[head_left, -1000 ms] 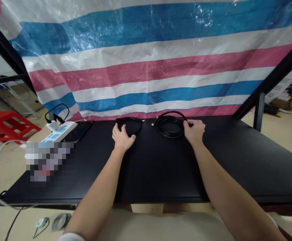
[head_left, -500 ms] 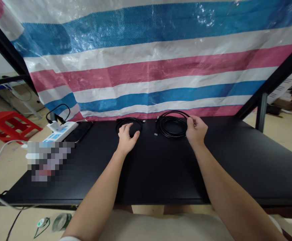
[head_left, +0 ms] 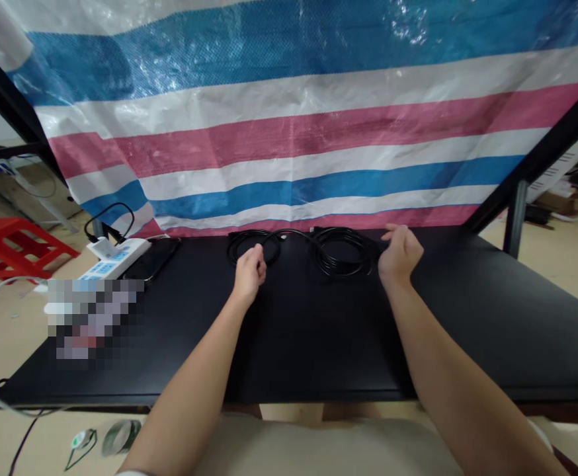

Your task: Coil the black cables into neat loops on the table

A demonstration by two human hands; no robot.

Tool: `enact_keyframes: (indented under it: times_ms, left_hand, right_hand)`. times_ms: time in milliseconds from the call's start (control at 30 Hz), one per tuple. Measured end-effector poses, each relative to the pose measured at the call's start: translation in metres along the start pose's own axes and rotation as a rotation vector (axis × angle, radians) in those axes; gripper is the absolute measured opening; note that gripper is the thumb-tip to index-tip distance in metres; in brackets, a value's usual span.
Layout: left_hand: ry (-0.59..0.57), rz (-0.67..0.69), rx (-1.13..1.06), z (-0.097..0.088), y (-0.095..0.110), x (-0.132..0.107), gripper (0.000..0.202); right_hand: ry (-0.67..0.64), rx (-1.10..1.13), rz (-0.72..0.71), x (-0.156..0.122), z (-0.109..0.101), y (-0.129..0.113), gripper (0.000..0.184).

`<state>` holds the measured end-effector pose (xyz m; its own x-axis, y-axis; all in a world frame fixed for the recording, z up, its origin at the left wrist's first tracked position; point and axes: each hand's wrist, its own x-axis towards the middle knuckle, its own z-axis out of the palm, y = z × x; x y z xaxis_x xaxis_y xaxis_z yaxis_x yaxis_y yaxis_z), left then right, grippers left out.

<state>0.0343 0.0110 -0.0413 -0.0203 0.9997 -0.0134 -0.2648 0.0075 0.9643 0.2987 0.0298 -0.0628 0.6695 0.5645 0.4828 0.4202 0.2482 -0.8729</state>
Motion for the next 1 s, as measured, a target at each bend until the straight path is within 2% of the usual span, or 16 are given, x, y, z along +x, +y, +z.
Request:
enact_keyframes:
  times_ms: [67,100,233,300,400,500,567,633,733,833,900,933,1000]
  left_hand:
    - [0.047,-0.041,-0.148,-0.009,0.012,0.001,0.042]
    - [0.077,-0.056,-0.215,-0.013,0.018,0.001,0.043]
    - [0.171,-0.095,-0.423,-0.025,0.031,0.0,0.047]
    - [0.194,-0.097,-0.483,-0.03,0.034,0.001,0.048]
    - [0.222,-0.096,-0.512,-0.033,0.034,0.003,0.048]
    - [0.248,-0.109,-0.487,-0.034,0.033,0.005,0.049]
    - [0.274,-0.089,-0.468,-0.034,0.033,0.007,0.051]
    - [0.327,-0.055,-0.466,-0.035,0.035,0.008,0.053]
    - [0.403,-0.026,-0.498,-0.043,0.038,0.01,0.053]
    - [0.448,0.005,-0.551,-0.056,0.042,0.011,0.054]
    - [0.477,0.023,-0.586,-0.066,0.043,0.012,0.054]
    - [0.494,0.019,-0.602,-0.071,0.043,0.013,0.054]
    - [0.529,-0.008,-0.627,-0.078,0.044,0.014,0.054]
  right_hand:
    - [0.071,-0.244,0.008,0.011,-0.007,0.008,0.027]
    - [0.042,-0.337,0.02,0.014,-0.008,0.012,0.023]
    - [-0.237,-0.581,0.041,0.011,-0.005,0.024,0.017]
    - [-0.297,-0.634,0.019,0.005,-0.003,0.026,0.015]
    - [-0.314,-0.646,-0.039,-0.002,-0.003,0.024,0.009]
    - [-0.336,-0.615,-0.082,-0.003,-0.004,0.02,0.014]
    - [-0.317,-0.548,-0.079,-0.001,-0.004,0.017,0.019]
    - [-0.224,-0.409,-0.013,0.003,-0.002,0.015,0.019]
    - [-0.046,-0.049,0.188,0.011,-0.001,0.014,0.017]
    - [0.029,0.322,0.379,0.021,-0.007,0.017,0.017]
    - [0.063,0.469,0.481,0.029,-0.016,0.02,0.013]
    - [0.064,0.51,0.499,0.032,-0.021,0.022,0.013]
    - [-0.021,0.519,0.397,0.036,-0.029,0.022,0.016]
